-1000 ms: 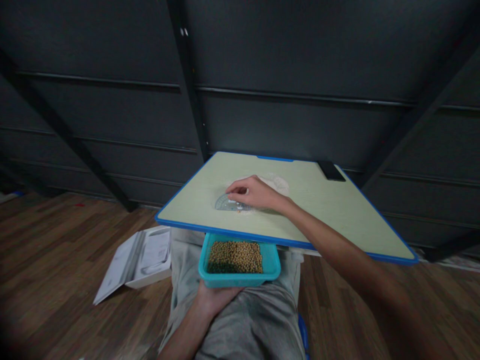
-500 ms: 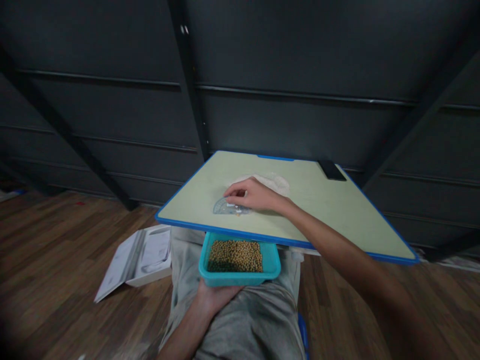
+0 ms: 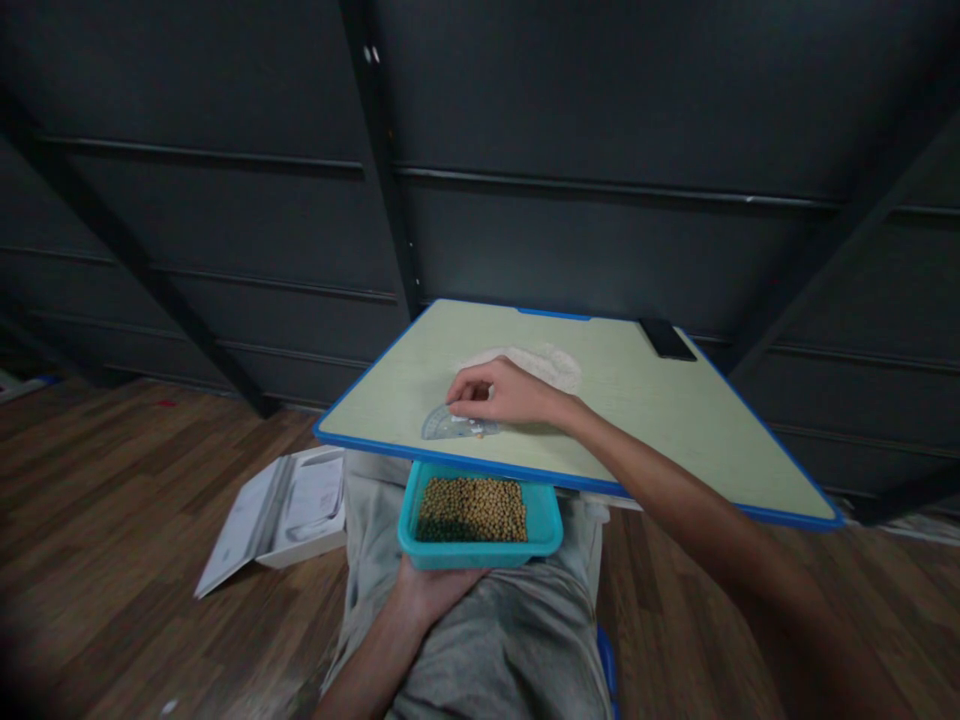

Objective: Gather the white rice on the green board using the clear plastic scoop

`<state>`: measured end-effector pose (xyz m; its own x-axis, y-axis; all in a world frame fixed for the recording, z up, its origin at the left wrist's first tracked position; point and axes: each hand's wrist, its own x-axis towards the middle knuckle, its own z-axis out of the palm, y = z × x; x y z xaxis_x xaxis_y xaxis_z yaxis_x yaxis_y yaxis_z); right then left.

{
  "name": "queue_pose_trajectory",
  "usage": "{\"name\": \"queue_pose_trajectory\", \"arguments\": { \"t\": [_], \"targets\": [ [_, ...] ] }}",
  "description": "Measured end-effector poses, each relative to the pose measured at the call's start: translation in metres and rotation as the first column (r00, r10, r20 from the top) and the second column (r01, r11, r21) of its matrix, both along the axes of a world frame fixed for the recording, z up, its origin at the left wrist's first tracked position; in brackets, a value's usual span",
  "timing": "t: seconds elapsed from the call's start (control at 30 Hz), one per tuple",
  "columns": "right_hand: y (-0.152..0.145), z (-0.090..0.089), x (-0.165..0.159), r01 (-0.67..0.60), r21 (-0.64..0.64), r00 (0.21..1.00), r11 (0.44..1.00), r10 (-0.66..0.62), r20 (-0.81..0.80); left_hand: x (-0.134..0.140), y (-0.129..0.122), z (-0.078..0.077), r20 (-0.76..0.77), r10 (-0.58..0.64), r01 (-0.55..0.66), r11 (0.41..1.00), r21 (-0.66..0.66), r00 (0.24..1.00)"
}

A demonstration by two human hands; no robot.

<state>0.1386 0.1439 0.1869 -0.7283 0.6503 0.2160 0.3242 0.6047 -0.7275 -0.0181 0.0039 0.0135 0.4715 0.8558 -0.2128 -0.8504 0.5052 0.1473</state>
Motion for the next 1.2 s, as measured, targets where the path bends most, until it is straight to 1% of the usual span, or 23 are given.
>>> {"name": "queue_pose_trajectory", "arguments": {
  "t": [0.2,0.37,0.47,0.6,0.67,0.73,0.8,0.87,0.93,1.0,1.1,1.2],
  "targets": [
    [-0.001,0.000,0.000,-0.026,-0.054,0.999,0.998,0.025,-0.027,0.001,0.000,0.000,-0.006,0.022,-0.022,0.999,-0.030,1.000],
    [-0.002,-0.001,0.000,-0.054,-0.096,0.997,0.994,0.049,-0.057,0.001,-0.001,0.001,0.006,0.026,-0.026,0.999,-0.027,1.000],
    [-0.002,-0.001,0.000,-0.066,-0.143,0.997,0.988,0.061,-0.040,0.001,0.000,-0.002,0.024,0.020,-0.020,1.000,-0.009,0.999],
    [-0.004,0.002,0.002,-0.087,-0.143,0.996,0.986,0.089,0.013,0.000,0.001,-0.010,0.036,0.010,-0.010,1.000,-0.002,0.999],
    [-0.005,0.005,0.003,-0.096,-0.153,0.993,0.984,0.105,0.052,-0.001,0.001,-0.011,0.029,0.013,-0.013,1.000,0.006,0.999],
    [-0.007,0.007,0.004,-0.109,-0.200,0.988,0.974,0.128,0.084,-0.001,0.000,-0.006,0.023,0.018,-0.019,1.000,0.022,1.000],
    [-0.008,0.009,0.005,-0.129,-0.258,0.983,0.957,0.158,0.092,0.000,-0.002,0.003,0.014,0.019,-0.020,0.999,0.042,1.000],
    [-0.009,0.009,0.005,-0.147,-0.288,0.981,0.946,0.177,0.077,0.000,-0.003,0.013,0.007,0.042,-0.042,0.997,0.072,0.999],
    [-0.008,0.008,0.004,-0.149,-0.275,0.983,0.950,0.172,0.062,0.001,-0.004,0.020,-0.006,0.041,-0.040,0.996,0.084,0.999],
    [-0.007,0.005,0.002,-0.133,-0.230,0.988,0.964,0.149,0.051,0.001,-0.004,0.021,-0.020,0.029,-0.028,0.997,0.073,0.999],
    [-0.002,0.002,0.000,-0.081,-0.108,0.996,0.991,0.086,0.037,-0.001,-0.004,0.014,-0.046,0.027,-0.024,0.998,0.056,0.999],
    [0.009,0.001,0.007,0.020,0.033,0.999,0.999,-0.021,0.034,-0.004,-0.004,0.002,-0.043,0.025,-0.022,0.998,0.053,0.999]
  ]
}}
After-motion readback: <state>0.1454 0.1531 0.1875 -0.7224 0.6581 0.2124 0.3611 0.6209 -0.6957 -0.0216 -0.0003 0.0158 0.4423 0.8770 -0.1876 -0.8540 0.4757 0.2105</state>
